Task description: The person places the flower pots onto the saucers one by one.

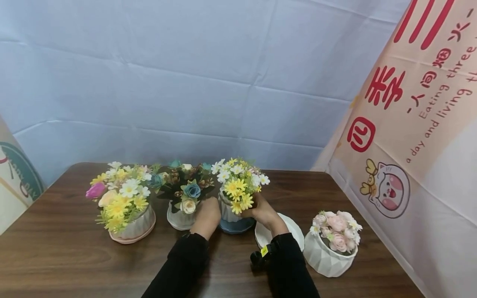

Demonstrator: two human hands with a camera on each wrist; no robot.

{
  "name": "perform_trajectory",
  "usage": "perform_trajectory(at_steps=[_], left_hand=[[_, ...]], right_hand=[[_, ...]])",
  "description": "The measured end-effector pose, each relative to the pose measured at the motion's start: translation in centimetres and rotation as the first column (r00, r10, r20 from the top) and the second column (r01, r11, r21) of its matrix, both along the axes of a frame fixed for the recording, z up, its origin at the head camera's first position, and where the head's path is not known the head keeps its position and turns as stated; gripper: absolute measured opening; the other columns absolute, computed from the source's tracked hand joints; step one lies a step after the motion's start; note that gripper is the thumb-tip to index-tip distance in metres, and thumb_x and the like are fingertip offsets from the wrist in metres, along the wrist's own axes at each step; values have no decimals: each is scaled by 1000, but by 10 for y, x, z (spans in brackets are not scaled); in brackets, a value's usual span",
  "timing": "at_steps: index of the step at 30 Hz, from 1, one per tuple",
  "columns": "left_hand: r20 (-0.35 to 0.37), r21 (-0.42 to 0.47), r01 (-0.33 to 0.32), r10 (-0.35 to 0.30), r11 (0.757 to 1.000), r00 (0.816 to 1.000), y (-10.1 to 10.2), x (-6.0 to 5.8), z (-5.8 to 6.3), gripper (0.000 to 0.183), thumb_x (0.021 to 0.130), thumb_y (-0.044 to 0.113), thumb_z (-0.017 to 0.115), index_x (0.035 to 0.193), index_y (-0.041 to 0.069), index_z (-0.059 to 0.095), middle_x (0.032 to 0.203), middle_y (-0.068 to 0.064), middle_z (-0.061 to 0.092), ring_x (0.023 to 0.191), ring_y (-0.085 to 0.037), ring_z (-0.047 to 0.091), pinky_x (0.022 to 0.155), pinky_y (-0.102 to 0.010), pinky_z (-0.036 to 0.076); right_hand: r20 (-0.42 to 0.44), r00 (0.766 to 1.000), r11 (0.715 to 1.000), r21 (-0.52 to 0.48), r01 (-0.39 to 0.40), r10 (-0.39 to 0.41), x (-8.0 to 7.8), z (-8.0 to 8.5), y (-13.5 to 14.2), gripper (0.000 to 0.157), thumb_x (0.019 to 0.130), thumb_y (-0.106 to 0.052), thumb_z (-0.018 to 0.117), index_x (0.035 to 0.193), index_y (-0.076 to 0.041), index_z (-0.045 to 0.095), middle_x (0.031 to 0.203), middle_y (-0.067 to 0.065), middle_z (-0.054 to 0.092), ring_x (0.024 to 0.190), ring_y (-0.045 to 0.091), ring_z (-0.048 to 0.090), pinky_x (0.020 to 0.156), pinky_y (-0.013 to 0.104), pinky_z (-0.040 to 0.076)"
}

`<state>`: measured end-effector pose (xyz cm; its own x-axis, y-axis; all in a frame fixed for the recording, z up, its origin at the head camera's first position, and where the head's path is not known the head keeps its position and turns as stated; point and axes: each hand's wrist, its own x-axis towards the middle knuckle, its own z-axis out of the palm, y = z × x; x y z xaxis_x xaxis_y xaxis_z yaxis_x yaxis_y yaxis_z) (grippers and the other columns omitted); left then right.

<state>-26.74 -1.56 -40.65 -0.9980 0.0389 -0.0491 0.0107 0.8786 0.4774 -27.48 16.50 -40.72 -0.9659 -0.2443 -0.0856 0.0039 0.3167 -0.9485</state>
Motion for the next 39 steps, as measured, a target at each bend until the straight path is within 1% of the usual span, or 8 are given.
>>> perform_trajectory(at_steps=[3,10,18,24,28,32,36,39], left_hand=[[44,-29,-20,21,999,999,2,4,10,15,87,-4,53,77,1,62,78,-13,62,73,-26,60,58,-31,45],[61,-39,-14,16,999,998,1,3,8,15,86,-3,55,73,3,61,73,-10,61,66,-22,58,53,-30,44],[120,-1,-17,17,1000,993,2,5,11,15,84,-5,57,72,4,59,70,-8,56,60,-20,52,49,-30,42],[121,2,-15,14,1000,993,2,4,10,16,84,-5,56,71,3,59,66,-8,54,58,-20,51,48,-29,41],[113,-20,-15,17,1000,993,2,3,10,14,83,-5,58,71,3,60,68,-8,56,59,-20,52,50,-29,43],[111,-20,-23,25,1000,993,2,3,11,14,83,-5,58,71,3,60,69,-8,57,60,-20,53,50,-30,45],[105,23,-9,6,1000,994,-2,6,14,15,83,-7,56,71,2,59,67,-10,55,54,-21,52,46,-29,45],[123,115,29,-43,993,991,-7,10,18,12,83,-8,55,75,0,58,66,-12,54,48,-20,51,41,-28,42]], right_hand=[[6,1000,1000,-2,5,-5,-1,0,0,67,74,-1,75,129,1,37,123,21,46,104,31,53,82,42,48],[-12,999,999,41,-33,33,2,-2,3,70,73,-3,76,132,3,39,124,19,48,107,32,52,85,44,47],[-13,998,998,-19,-63,63,6,-1,7,68,73,2,73,132,4,39,121,20,50,104,32,54,81,42,49],[-8,998,998,-25,-56,56,8,0,9,64,74,7,71,130,9,40,118,21,51,100,31,55,79,42,50],[-17,999,998,-39,-48,48,7,-1,10,62,73,10,70,128,12,40,116,23,51,97,30,57,77,41,51],[-23,999,999,-30,-41,40,7,-3,9,61,73,9,71,126,11,42,114,22,52,97,31,56,78,42,50],[-40,999,999,35,-18,19,9,-4,9,63,73,2,73,127,6,41,116,19,50,99,30,54,79,43,49],[-68,997,995,96,-16,23,12,-2,8,62,74,-2,73,127,4,42,115,17,51,99,30,54,78,43,48]])
